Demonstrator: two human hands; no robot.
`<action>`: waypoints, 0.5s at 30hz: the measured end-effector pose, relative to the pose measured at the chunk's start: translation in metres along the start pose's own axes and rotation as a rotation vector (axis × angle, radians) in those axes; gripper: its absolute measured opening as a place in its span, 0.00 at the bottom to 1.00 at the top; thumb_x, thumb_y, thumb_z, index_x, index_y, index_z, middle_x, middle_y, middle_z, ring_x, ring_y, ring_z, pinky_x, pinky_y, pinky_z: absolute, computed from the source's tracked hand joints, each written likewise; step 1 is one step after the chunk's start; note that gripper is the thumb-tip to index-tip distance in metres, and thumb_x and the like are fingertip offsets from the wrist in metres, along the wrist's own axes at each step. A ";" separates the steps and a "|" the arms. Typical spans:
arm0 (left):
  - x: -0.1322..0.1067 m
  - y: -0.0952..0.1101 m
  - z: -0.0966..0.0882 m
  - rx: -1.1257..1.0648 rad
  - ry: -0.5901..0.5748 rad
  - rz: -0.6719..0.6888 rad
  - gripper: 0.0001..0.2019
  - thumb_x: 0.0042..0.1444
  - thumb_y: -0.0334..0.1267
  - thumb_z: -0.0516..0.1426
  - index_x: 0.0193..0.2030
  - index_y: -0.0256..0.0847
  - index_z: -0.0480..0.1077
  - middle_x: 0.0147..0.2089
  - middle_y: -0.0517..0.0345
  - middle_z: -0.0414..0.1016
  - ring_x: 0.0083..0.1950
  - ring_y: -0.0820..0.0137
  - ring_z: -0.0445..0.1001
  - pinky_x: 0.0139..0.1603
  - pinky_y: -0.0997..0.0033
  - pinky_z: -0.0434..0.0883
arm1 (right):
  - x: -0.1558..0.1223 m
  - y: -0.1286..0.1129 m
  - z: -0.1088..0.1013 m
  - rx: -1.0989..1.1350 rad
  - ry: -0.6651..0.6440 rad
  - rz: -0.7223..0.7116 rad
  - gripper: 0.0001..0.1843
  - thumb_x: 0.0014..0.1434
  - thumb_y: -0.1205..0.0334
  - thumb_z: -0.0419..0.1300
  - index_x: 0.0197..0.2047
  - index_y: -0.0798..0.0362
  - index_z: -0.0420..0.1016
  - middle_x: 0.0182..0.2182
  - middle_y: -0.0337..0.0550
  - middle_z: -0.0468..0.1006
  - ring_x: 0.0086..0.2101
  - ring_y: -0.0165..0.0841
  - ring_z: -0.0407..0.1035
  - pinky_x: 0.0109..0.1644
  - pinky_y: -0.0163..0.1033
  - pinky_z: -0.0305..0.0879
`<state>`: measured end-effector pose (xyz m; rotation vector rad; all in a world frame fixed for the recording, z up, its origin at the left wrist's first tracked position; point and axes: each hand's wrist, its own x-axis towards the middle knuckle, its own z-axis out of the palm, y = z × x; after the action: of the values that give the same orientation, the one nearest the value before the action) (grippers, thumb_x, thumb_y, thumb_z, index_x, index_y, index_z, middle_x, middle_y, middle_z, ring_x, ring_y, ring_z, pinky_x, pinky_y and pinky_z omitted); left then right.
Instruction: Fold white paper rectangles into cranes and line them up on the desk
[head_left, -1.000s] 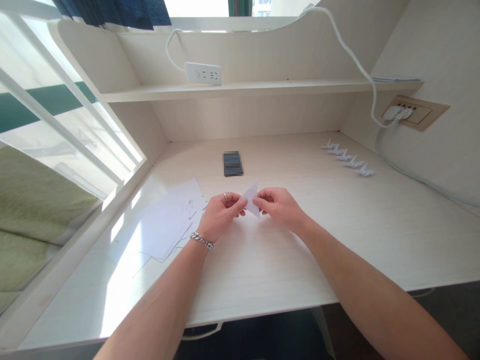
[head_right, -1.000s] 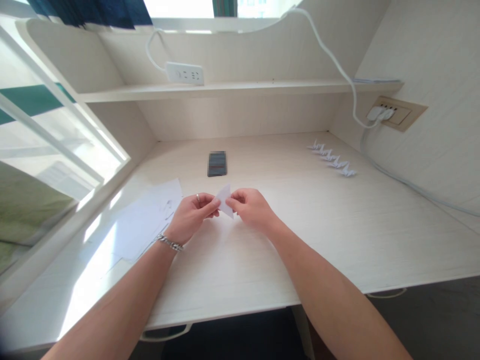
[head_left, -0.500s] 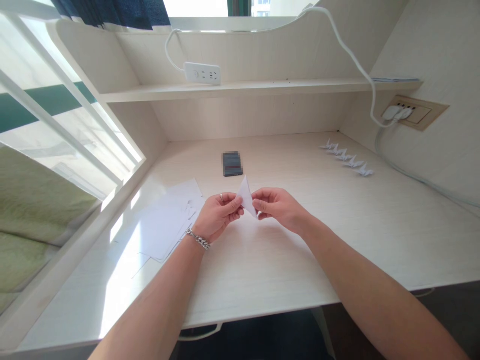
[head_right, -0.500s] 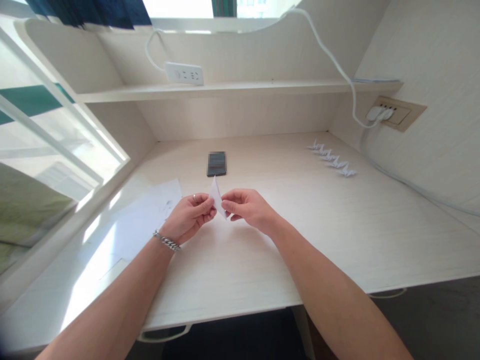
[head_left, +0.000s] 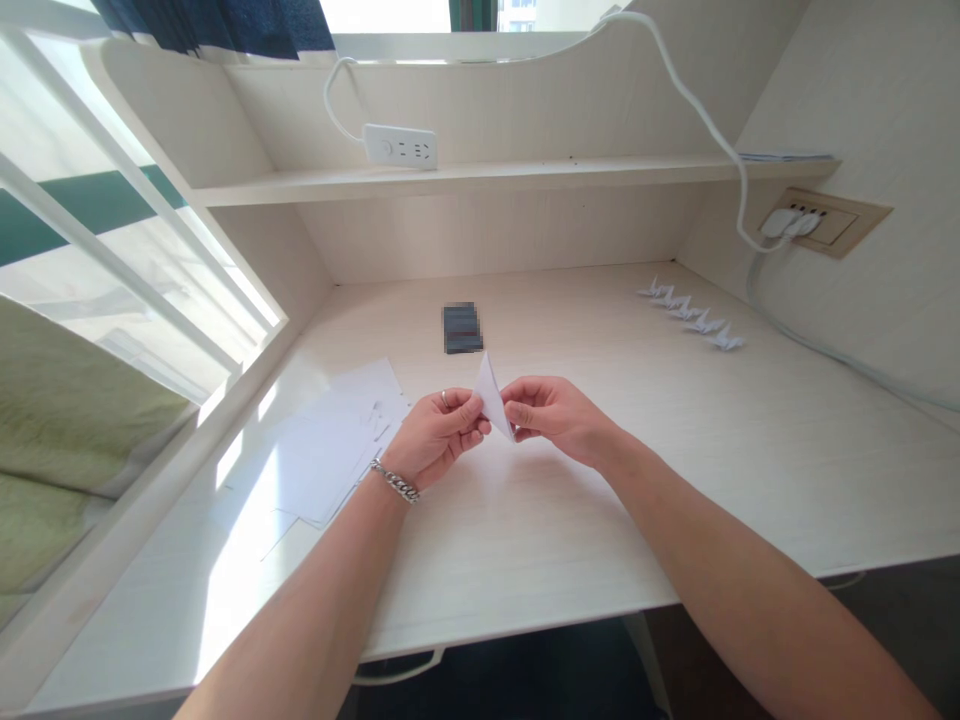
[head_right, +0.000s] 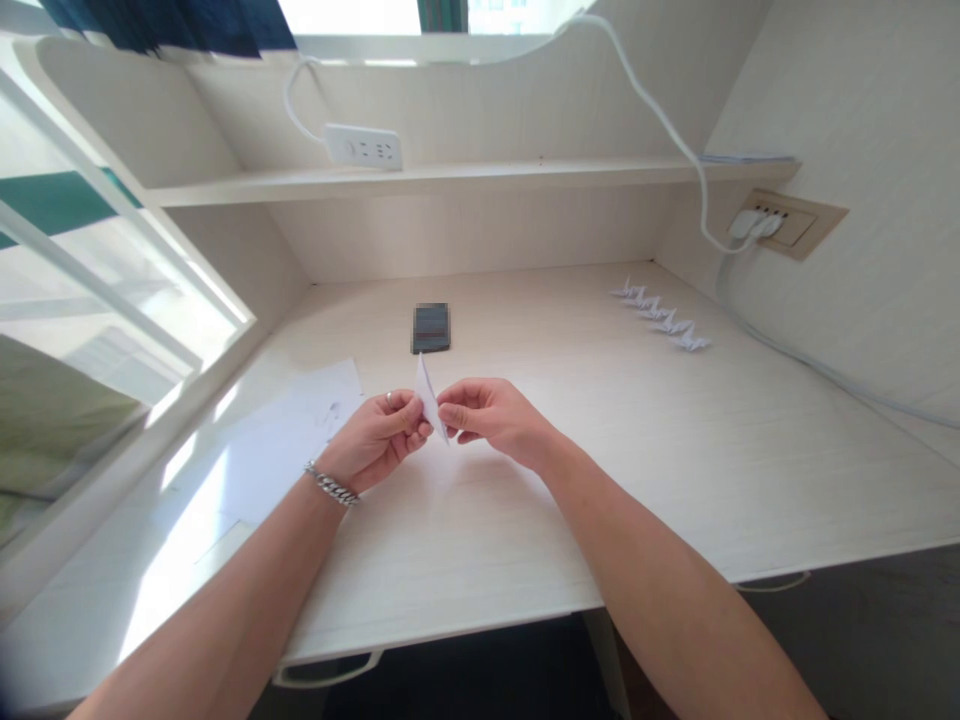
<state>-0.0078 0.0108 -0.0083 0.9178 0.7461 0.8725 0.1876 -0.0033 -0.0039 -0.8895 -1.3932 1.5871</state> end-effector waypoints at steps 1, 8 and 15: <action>0.000 0.000 0.000 -0.006 -0.006 -0.002 0.10 0.48 0.38 0.67 0.30 0.35 0.72 0.25 0.58 0.75 0.29 0.78 0.73 0.33 0.80 0.70 | 0.000 0.000 0.000 0.005 -0.006 -0.001 0.18 0.48 0.49 0.69 0.38 0.52 0.78 0.29 0.40 0.78 0.32 0.30 0.71 0.37 0.36 0.66; 0.000 0.000 -0.002 -0.010 -0.018 0.009 0.10 0.49 0.39 0.67 0.31 0.35 0.74 0.26 0.58 0.75 0.29 0.79 0.73 0.33 0.81 0.70 | -0.001 -0.003 0.003 0.000 -0.004 -0.009 0.16 0.51 0.49 0.67 0.38 0.52 0.78 0.30 0.41 0.78 0.32 0.30 0.70 0.36 0.36 0.66; 0.002 -0.002 0.003 0.212 0.143 0.121 0.15 0.45 0.44 0.68 0.35 0.35 0.77 0.29 0.55 0.76 0.31 0.74 0.74 0.36 0.73 0.71 | 0.000 -0.006 0.009 -0.179 0.175 -0.034 0.11 0.54 0.58 0.61 0.40 0.51 0.78 0.36 0.42 0.79 0.34 0.31 0.71 0.35 0.35 0.68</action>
<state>-0.0038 0.0112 -0.0096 1.1052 0.9268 0.9864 0.1804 -0.0064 0.0036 -1.0778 -1.4323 1.3401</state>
